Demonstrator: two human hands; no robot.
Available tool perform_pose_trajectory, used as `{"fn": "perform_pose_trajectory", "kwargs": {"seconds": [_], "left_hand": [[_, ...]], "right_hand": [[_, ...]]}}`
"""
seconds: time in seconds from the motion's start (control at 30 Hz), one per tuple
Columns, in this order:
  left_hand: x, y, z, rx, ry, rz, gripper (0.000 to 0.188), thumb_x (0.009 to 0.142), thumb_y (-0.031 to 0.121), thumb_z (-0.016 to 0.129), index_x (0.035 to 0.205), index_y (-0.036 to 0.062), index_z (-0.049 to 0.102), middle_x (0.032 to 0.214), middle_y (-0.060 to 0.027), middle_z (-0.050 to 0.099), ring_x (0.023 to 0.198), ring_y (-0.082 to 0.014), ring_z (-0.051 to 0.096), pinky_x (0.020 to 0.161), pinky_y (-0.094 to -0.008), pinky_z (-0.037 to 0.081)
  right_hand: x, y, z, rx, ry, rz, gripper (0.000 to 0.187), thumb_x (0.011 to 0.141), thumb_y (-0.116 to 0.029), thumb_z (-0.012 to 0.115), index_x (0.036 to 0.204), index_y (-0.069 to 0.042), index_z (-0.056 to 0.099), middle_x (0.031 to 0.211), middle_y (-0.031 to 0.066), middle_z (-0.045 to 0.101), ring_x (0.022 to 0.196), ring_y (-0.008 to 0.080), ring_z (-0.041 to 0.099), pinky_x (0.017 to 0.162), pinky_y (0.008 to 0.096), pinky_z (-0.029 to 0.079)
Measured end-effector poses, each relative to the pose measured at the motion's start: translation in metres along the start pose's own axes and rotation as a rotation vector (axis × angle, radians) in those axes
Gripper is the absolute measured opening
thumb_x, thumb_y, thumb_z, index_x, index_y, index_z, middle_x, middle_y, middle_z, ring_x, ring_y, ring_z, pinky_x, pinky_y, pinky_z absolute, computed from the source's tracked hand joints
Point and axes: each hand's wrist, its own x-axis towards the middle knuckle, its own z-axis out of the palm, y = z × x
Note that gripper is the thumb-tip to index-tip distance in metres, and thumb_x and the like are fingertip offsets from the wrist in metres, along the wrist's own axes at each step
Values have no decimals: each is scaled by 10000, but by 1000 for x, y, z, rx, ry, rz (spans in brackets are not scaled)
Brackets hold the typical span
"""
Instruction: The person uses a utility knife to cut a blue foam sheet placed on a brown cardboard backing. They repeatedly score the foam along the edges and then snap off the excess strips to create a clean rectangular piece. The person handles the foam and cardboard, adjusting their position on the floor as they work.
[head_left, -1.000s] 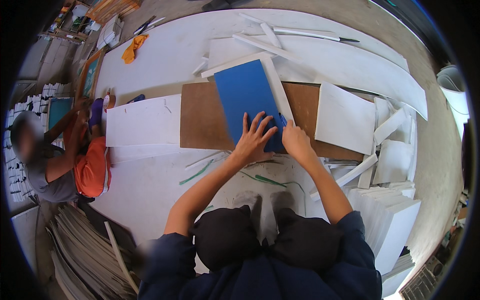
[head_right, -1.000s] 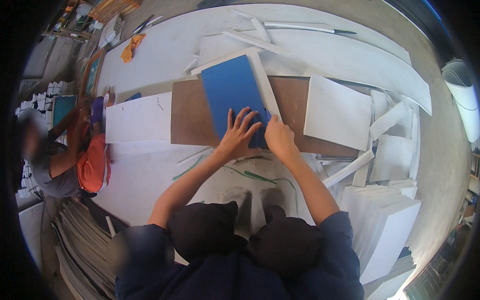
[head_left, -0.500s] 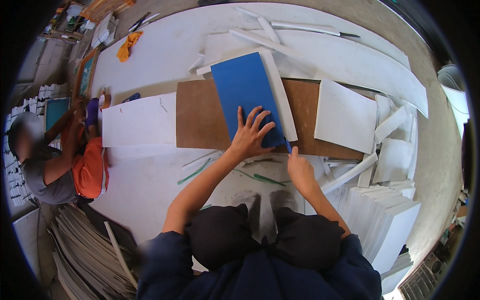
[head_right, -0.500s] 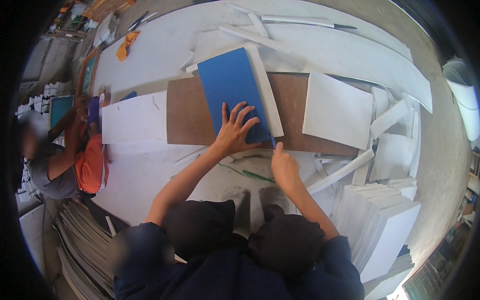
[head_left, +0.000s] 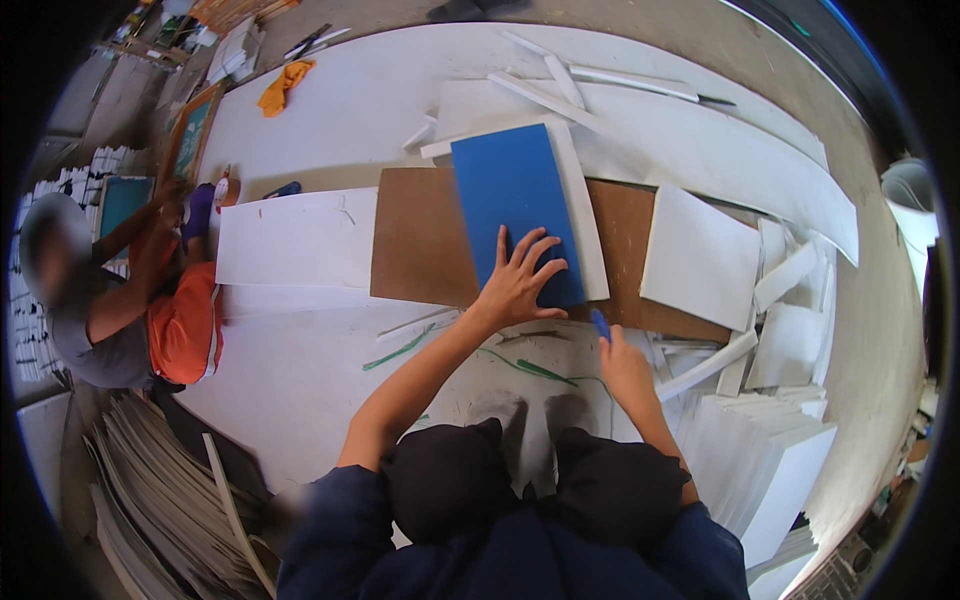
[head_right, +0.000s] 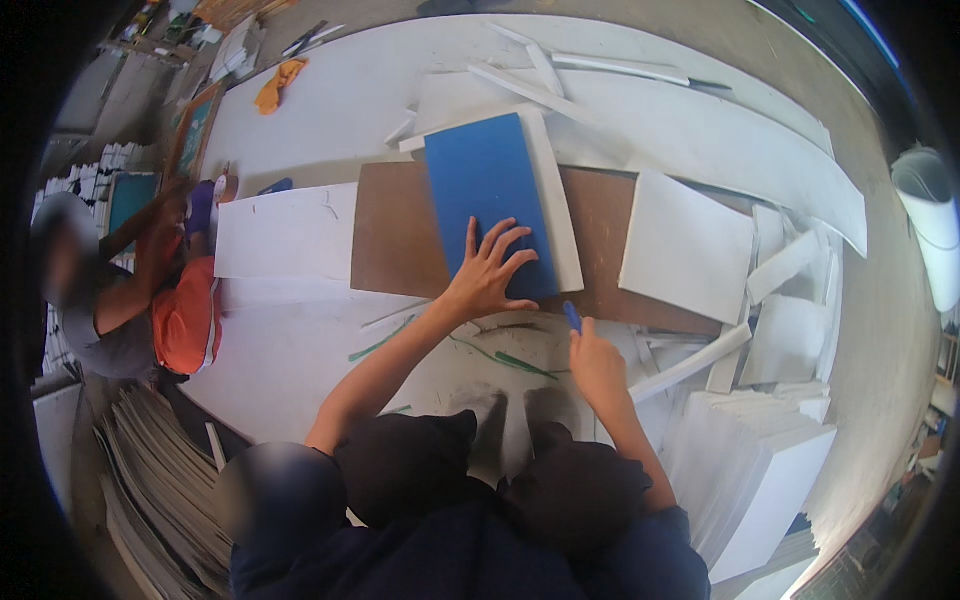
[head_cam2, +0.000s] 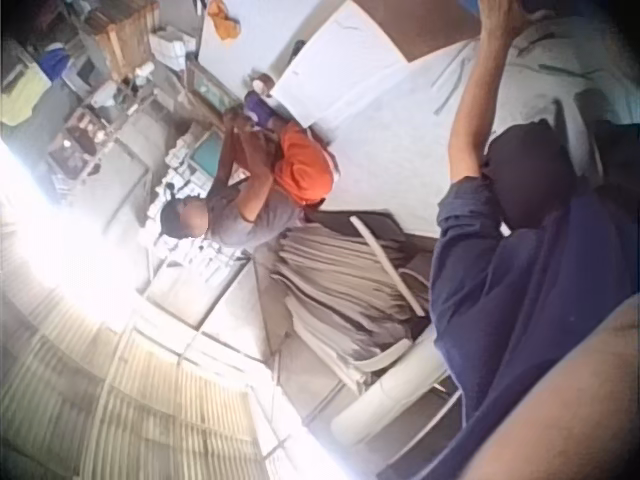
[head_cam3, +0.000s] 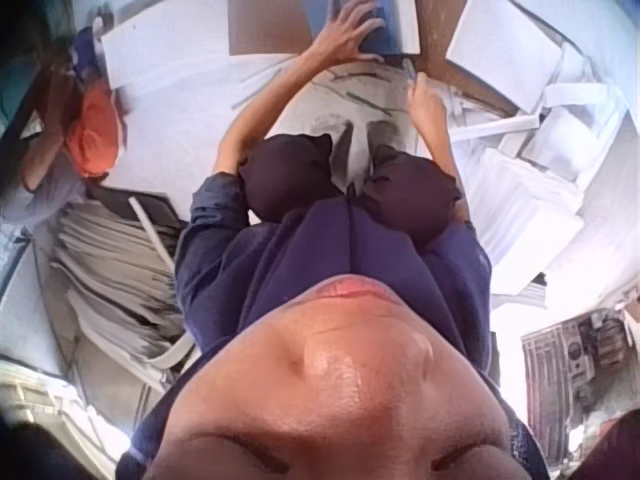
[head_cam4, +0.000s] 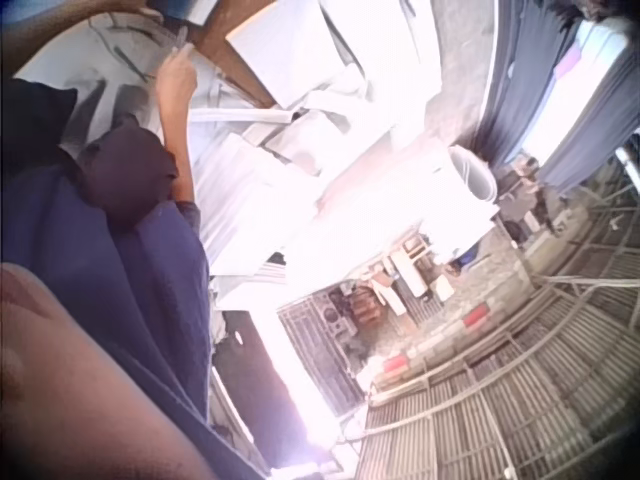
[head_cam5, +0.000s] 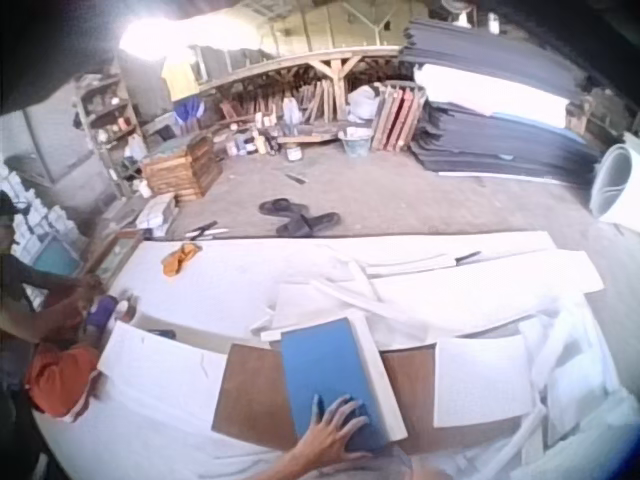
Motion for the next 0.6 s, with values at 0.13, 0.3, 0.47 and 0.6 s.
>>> {"fn": "perform_pose_trajectory", "kwargs": {"seconds": [0.13, 0.3, 0.47, 0.6], "left_hand": [[-16, -2, -8, -195, 322, -284, 469, 766, 297, 635, 1155, 110, 452, 1307, -129, 333, 1275, -331, 228, 1034, -568, 73], [-45, 2, 12, -208, 536, -641, 599, 809, 162, 581, 1302, 44, 262, 1364, -174, 267, 1295, -342, 190, 1036, -562, 64], [-59, 10, 35, -268, 512, -640, 636, 815, 108, 562, 1336, 82, 197, 1396, -170, 241, 1319, -310, 183, 1040, -556, 33], [-62, 8, 42, -238, 525, -624, 625, 816, 87, 550, 1336, 106, 205, 1405, -179, 226, 1325, -302, 179, 1037, -554, 28]], "right_hand": [[34, -9, -30, 291, 177, -56, 298, 907, -302, 434, 976, -13, 420, 704, 259, 575, 688, 425, 573, 604, 513, 419], [96, -35, -14, 292, 256, -253, 403, 840, -316, 563, 983, 24, 401, 914, 224, 510, 840, 397, 532, 684, 443, 426], [109, -50, 5, 244, 282, -253, 443, 745, -213, 679, 980, 34, 396, 983, 195, 447, 903, 395, 499, 745, 427, 421], [117, -46, 7, 231, 243, -265, 456, 729, -205, 693, 983, 33, 397, 991, 199, 447, 908, 392, 503, 751, 429, 423]]}}
